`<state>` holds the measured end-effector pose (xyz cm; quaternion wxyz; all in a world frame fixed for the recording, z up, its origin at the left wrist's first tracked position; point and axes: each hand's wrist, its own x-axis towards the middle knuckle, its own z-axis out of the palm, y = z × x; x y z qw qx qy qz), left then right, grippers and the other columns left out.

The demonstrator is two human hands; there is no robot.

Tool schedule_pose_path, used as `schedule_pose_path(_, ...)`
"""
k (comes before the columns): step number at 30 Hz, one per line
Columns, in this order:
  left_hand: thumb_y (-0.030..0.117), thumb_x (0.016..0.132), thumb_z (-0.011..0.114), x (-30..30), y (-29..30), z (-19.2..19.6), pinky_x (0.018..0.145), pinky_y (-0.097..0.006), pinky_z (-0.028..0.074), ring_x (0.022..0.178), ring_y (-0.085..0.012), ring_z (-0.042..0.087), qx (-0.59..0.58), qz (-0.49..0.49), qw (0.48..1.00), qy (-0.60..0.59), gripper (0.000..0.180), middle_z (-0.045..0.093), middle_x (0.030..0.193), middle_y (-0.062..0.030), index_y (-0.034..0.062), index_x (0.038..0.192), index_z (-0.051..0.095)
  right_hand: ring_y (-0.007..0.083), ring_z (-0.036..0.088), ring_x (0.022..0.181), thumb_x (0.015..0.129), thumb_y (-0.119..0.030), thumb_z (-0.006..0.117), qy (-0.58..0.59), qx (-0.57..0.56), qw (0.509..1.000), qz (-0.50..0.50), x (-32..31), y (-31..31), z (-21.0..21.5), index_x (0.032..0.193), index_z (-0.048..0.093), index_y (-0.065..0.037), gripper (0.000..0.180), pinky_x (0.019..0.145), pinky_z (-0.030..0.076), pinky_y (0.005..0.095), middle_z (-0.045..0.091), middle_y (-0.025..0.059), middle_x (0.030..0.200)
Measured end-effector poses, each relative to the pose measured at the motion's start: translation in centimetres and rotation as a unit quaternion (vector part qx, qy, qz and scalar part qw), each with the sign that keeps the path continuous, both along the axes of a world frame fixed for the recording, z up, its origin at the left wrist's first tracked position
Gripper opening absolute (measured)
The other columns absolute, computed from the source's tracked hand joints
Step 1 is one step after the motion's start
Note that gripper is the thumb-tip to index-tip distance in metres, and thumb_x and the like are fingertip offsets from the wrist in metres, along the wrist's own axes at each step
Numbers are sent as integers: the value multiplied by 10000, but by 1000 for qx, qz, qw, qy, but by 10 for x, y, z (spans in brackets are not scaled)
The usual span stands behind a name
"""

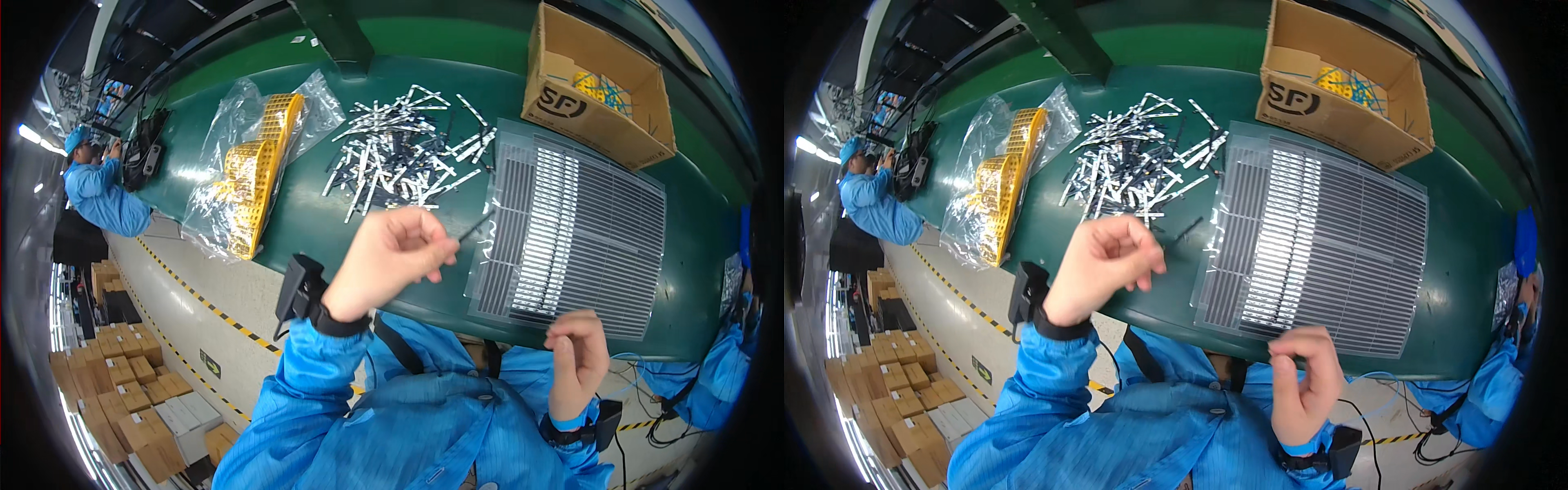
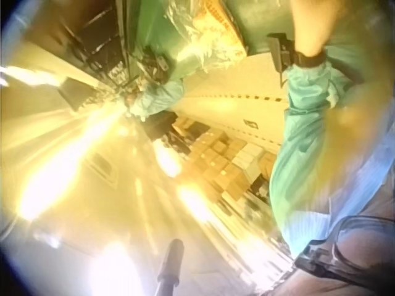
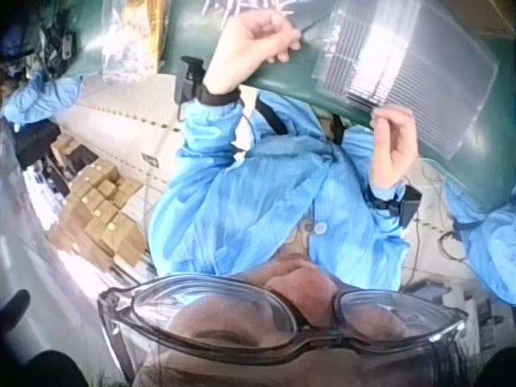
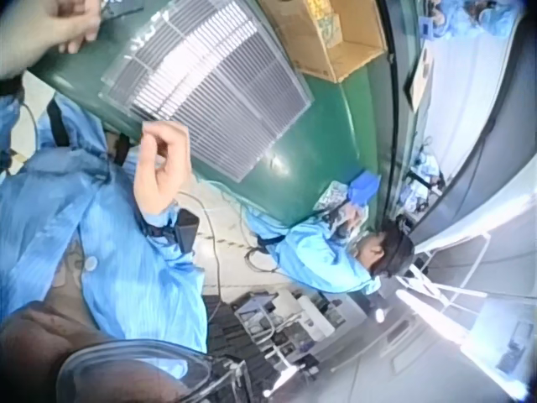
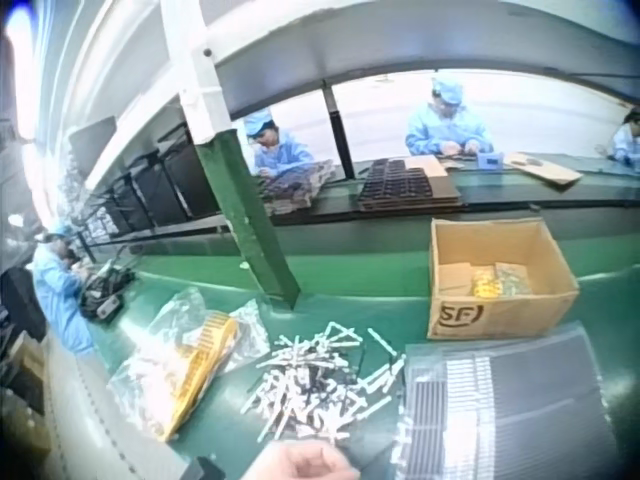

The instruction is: Inserting small metal strips into a slotted plastic sheet on a production line.

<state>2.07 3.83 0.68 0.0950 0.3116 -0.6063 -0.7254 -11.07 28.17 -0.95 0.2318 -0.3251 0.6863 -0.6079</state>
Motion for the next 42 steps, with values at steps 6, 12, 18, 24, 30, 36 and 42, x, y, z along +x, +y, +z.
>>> schedule_pose_path(6,4,889,661,0,51,2,565,-189,490,675,-92,656,80,-1,996,48,53,700,838,-92,-7,891,609,88,540,843,912,-7,580,-215,-27,976,27,-10,-40,20,1059,588,17,149,779,442,239,584,43,933)
schedule_pose_path(12,-22,881,676,-4,62,2,603,-202,520,700,-101,673,15,-65,997,41,66,699,840,-94,-19,891,610,75,541,799,866,25,639,-134,-36,989,45,-24,-34,19,1037,618,12,173,734,449,236,587,36,931)
schedule_pose_path(18,2,904,654,-9,63,2,619,-211,522,711,-103,671,-15,-148,988,41,52,700,873,-99,-29,928,620,122,572,766,790,41,694,-16,-46,995,91,-31,-22,11,925,672,-21,150,680,457,248,598,79,915)
schedule_pose_path(24,105,948,614,-11,75,-8,712,-240,496,824,-107,624,362,-288,887,19,161,666,935,-66,-32,1030,634,171,562,715,696,-14,779,122,-52,973,191,-30,6,21,898,762,-114,226,625,432,295,590,33,879)
schedule_pose_path(30,34,886,696,-8,94,-36,732,-224,479,824,-85,591,432,-312,843,68,141,631,940,-47,-36,994,638,176,554,720,673,-40,794,125,-56,969,204,-22,19,14,860,780,-147,216,622,416,297,589,15,871)
schedule_pose_path(36,5,855,729,-9,98,-20,742,-226,483,817,-72,611,319,-239,915,59,128,653,901,-27,-7,953,647,214,601,762,688,-5,741,57,6,984,172,-22,20,20,950,712,-58,269,668,471,313,613,92,889)
schedule_pose_path(42,6,803,763,-9,97,1,649,-228,458,712,-70,614,39,-176,984,13,96,652,787,-9,32,826,673,206,615,744,692,63,690,17,30,987,160,-24,21,25,893,667,-10,214,674,484,290,622,121,894)
